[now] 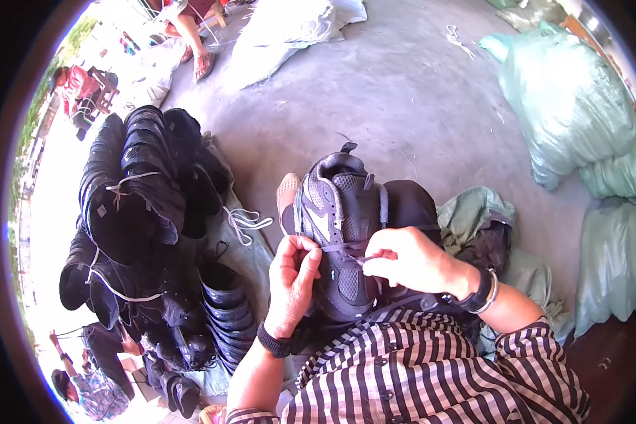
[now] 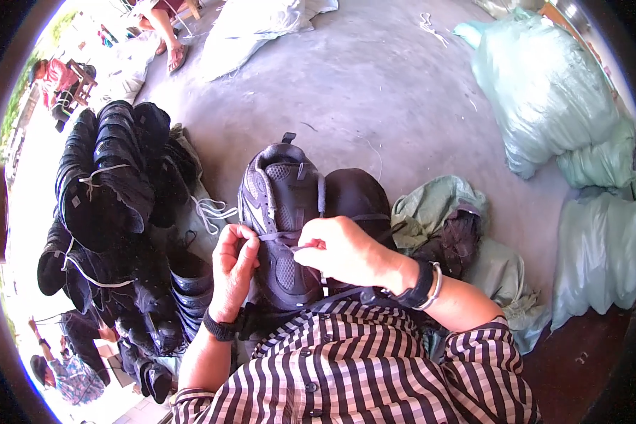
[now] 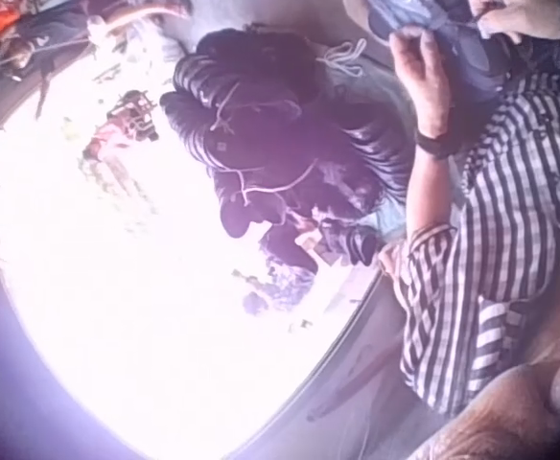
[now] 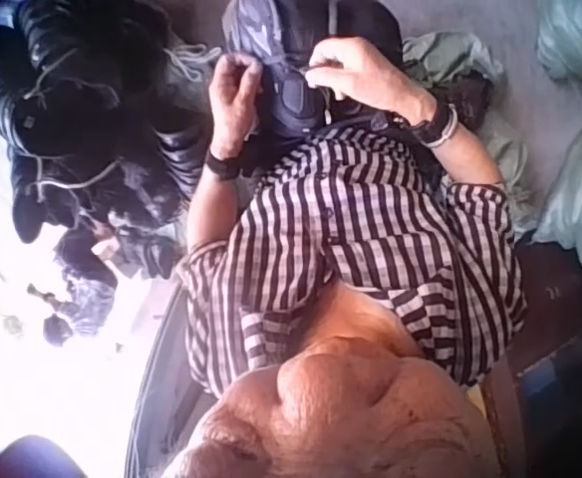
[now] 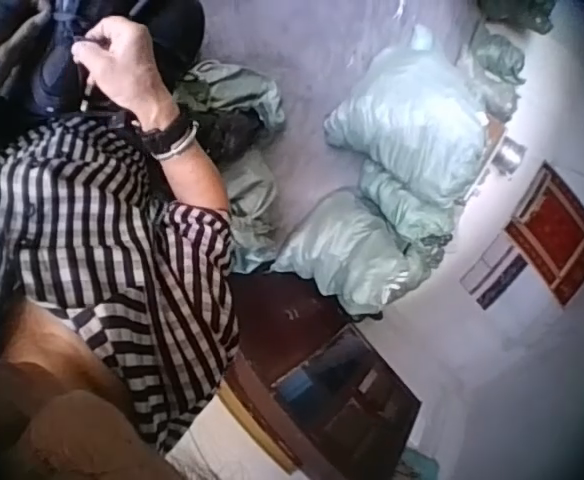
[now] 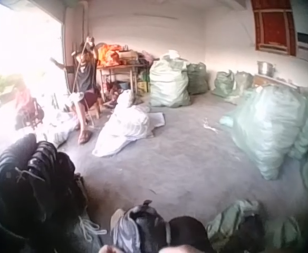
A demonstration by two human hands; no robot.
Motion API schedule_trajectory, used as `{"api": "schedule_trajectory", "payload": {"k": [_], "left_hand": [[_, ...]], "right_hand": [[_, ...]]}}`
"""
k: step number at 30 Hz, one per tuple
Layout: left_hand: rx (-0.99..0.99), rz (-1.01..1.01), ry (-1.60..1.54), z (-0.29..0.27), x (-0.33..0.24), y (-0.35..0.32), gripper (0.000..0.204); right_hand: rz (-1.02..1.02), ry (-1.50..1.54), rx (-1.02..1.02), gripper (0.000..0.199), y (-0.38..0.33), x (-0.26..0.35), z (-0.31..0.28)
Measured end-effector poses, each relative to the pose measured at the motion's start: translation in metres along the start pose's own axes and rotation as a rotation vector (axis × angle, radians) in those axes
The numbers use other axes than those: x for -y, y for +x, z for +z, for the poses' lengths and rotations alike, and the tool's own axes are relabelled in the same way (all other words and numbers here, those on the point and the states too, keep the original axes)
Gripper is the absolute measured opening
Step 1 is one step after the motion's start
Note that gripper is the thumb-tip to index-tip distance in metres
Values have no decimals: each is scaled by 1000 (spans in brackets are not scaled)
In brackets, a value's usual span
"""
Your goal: The recorder is lacing a pair of black sneakers.
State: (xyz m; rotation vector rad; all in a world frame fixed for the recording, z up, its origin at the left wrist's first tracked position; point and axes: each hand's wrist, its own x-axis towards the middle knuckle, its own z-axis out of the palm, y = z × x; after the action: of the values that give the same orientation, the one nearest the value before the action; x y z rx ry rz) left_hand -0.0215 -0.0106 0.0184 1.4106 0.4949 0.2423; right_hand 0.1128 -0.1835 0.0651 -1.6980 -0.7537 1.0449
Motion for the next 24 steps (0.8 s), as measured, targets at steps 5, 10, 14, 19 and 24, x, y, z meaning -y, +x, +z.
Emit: {"api": "schedule_trajectory", "payload": {"k": [5,10,14,19,24], "left_hand": [[7,5,-27,-3,4,1,11],[-5,-3,-50,-1,1,1,10],[-82,-58,-114,-2,-2,0,8],[-355,53,-56,-22,-27,10,5],[-445,213,-106,-108,-45,25,8]], "right_hand": [[326,308,194,17,2,7,-11],[298,306,173,19,-1,-5,-25],[-174,-239,-29,20,-9,-10,-25],[208,-125,12,16,-15,6,-34],[-239,-266,-111,16,-23,-26,-45]]}}
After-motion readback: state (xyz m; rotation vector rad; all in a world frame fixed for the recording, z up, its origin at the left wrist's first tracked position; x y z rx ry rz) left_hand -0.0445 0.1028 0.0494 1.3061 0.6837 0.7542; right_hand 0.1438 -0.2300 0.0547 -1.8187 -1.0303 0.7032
